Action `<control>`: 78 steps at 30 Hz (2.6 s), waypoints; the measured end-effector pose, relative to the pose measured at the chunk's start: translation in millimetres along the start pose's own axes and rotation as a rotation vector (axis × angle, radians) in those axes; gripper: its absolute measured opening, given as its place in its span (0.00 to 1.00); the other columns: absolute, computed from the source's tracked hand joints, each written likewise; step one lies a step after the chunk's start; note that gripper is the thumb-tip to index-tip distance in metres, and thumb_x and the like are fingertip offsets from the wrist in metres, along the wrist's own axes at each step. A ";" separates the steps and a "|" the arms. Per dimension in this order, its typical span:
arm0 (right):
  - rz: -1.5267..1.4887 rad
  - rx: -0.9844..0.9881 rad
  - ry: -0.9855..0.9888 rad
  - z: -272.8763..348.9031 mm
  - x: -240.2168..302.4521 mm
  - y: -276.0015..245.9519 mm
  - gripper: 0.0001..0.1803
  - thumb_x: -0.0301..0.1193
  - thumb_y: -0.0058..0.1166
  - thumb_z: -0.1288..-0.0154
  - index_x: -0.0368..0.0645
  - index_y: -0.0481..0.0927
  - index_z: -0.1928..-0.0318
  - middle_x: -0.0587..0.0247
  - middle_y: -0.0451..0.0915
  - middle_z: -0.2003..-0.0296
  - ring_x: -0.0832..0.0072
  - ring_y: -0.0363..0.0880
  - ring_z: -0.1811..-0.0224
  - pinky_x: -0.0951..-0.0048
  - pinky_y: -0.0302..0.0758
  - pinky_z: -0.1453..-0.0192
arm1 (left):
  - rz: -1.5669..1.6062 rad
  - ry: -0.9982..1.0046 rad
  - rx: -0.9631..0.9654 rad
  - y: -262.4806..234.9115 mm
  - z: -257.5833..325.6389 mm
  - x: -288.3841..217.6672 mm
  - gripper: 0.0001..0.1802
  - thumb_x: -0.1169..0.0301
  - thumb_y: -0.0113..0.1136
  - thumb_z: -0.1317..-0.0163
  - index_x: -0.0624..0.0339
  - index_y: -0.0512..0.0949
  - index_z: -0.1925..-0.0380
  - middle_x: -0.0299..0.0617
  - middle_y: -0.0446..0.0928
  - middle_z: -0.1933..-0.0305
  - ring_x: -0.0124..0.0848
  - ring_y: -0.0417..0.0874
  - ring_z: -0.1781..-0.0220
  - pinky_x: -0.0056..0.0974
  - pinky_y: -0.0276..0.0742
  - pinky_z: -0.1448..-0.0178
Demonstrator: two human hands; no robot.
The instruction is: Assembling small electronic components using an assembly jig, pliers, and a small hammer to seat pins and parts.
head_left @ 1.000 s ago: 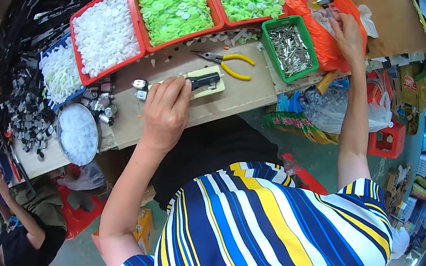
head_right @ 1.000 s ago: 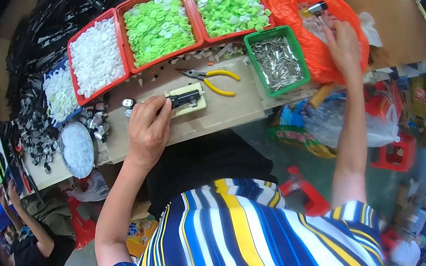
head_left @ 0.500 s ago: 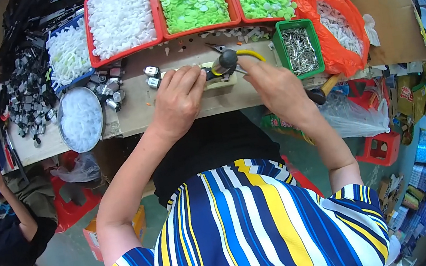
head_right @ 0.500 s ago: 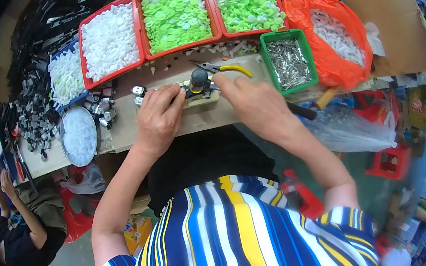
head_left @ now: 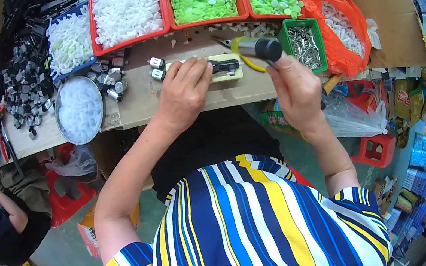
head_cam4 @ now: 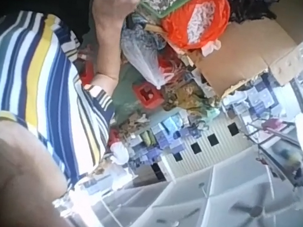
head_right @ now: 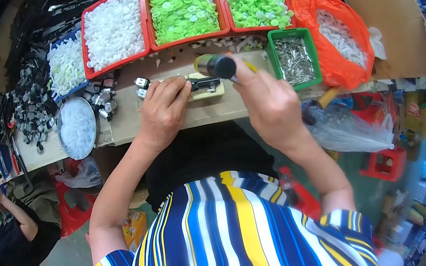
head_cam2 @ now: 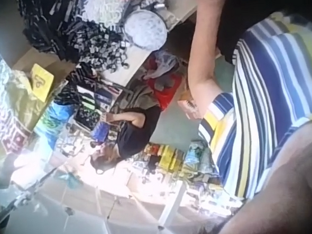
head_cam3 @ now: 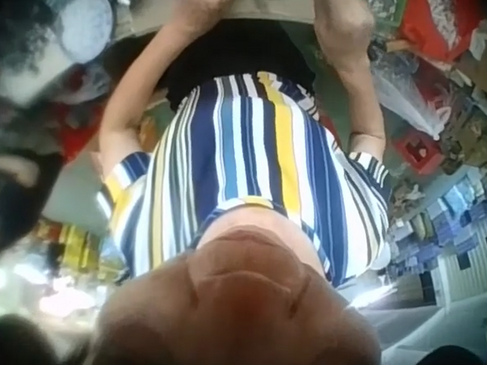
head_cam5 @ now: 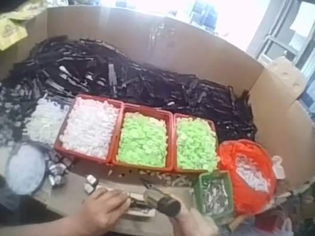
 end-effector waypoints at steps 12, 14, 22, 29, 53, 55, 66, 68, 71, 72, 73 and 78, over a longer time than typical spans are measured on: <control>-0.137 -0.074 -0.022 -28.3 10.6 -20.8 0.27 0.22 0.61 0.39 0.43 0.75 0.38 0.56 0.80 0.70 0.60 0.79 0.75 0.62 0.74 0.71 | 0.039 -0.135 -0.003 -1.0 18.4 -18.3 0.17 0.79 0.65 0.46 0.71 0.80 0.55 0.51 0.77 0.49 0.48 0.79 0.46 0.44 0.77 0.41; -0.202 -0.129 -0.032 -30.5 14.6 -29.3 0.28 0.19 0.62 0.41 0.43 0.76 0.38 0.55 0.81 0.68 0.60 0.79 0.74 0.64 0.73 0.71 | 0.008 -0.128 0.018 3.2 22.9 -22.8 0.18 0.79 0.65 0.46 0.72 0.79 0.54 0.51 0.77 0.47 0.49 0.79 0.44 0.44 0.77 0.39; -0.057 0.178 -0.132 -35.8 30.6 34.0 0.27 0.27 0.56 0.38 0.49 0.74 0.36 0.59 0.75 0.77 0.63 0.79 0.76 0.64 0.76 0.71 | -0.033 -0.066 0.017 9.6 32.3 -26.0 0.18 0.81 0.62 0.49 0.75 0.80 0.56 0.54 0.77 0.47 0.48 0.79 0.43 0.43 0.77 0.37; 0.000 0.462 -0.109 -25.3 20.1 78.0 0.26 0.26 0.56 0.37 0.48 0.74 0.37 0.55 0.80 0.73 0.57 0.82 0.73 0.59 0.77 0.71 | -0.044 -0.045 -0.011 8.5 31.1 -24.6 0.21 0.77 0.56 0.49 0.77 0.79 0.54 0.55 0.77 0.44 0.47 0.78 0.38 0.42 0.76 0.37; 0.026 0.371 0.000 19.3 -6.7 55.1 0.24 0.26 0.57 0.36 0.46 0.75 0.38 0.58 0.76 0.76 0.61 0.79 0.77 0.58 0.74 0.71 | 0.022 -0.149 -0.039 -15.5 13.7 -7.3 0.16 0.83 0.66 0.47 0.72 0.80 0.56 0.52 0.79 0.51 0.49 0.81 0.46 0.45 0.79 0.43; 0.018 0.333 -0.023 13.7 -1.3 36.9 0.24 0.25 0.58 0.36 0.43 0.75 0.38 0.56 0.78 0.75 0.59 0.80 0.75 0.60 0.75 0.71 | 0.021 -0.137 -0.014 -2.4 12.7 -6.8 0.17 0.81 0.67 0.48 0.72 0.80 0.56 0.52 0.79 0.51 0.49 0.81 0.46 0.45 0.79 0.43; -0.099 0.060 0.250 13.6 -34.8 -6.3 0.19 0.24 0.57 0.34 0.38 0.78 0.43 0.46 0.83 0.64 0.53 0.83 0.69 0.57 0.78 0.67 | 0.001 -0.094 -0.065 -5.4 6.9 -7.0 0.15 0.79 0.68 0.47 0.73 0.81 0.59 0.51 0.80 0.53 0.46 0.82 0.48 0.43 0.80 0.45; -0.144 0.002 0.258 15.6 -32.7 -8.3 0.17 0.24 0.57 0.34 0.36 0.79 0.45 0.46 0.83 0.65 0.52 0.83 0.70 0.57 0.77 0.68 | -0.015 -0.096 -0.068 -4.1 10.2 -11.3 0.15 0.79 0.68 0.48 0.73 0.81 0.59 0.51 0.80 0.54 0.47 0.82 0.49 0.43 0.80 0.46; -0.096 0.368 0.193 30.3 -38.6 56.6 0.20 0.30 0.52 0.31 0.52 0.75 0.39 0.48 0.81 0.69 0.49 0.82 0.70 0.52 0.78 0.67 | -0.019 -0.096 -0.069 -0.9 6.1 -12.3 0.15 0.79 0.68 0.48 0.73 0.81 0.59 0.51 0.79 0.54 0.46 0.82 0.49 0.43 0.81 0.46; -0.083 0.338 0.184 29.8 -39.8 48.4 0.20 0.29 0.53 0.31 0.51 0.75 0.39 0.48 0.81 0.69 0.48 0.82 0.70 0.52 0.78 0.66 | -0.022 -0.094 -0.070 -0.1 4.8 -12.2 0.15 0.79 0.68 0.48 0.73 0.81 0.59 0.51 0.79 0.54 0.46 0.82 0.49 0.43 0.81 0.46; -0.069 0.308 0.177 26.2 -39.3 37.2 0.21 0.28 0.53 0.32 0.51 0.74 0.39 0.49 0.81 0.69 0.48 0.82 0.69 0.52 0.78 0.66 | -0.024 -0.091 -0.071 0.6 3.4 -11.9 0.15 0.78 0.68 0.48 0.73 0.81 0.59 0.51 0.79 0.54 0.46 0.82 0.49 0.43 0.81 0.46; 0.031 0.115 0.540 26.3 -144.3 -20.6 0.17 0.30 0.56 0.32 0.45 0.80 0.44 0.45 0.83 0.67 0.51 0.84 0.66 0.57 0.78 0.62 | 0.035 -0.156 -0.055 -4.0 7.5 -6.9 0.14 0.79 0.68 0.48 0.71 0.81 0.60 0.51 0.79 0.54 0.47 0.82 0.49 0.43 0.81 0.46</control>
Point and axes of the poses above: each hand's wrist, its own z-axis away from the middle knuckle, its own y-axis out of the palm, x = y × z, the point moved 10 cm from there along -z, towards the middle knuckle
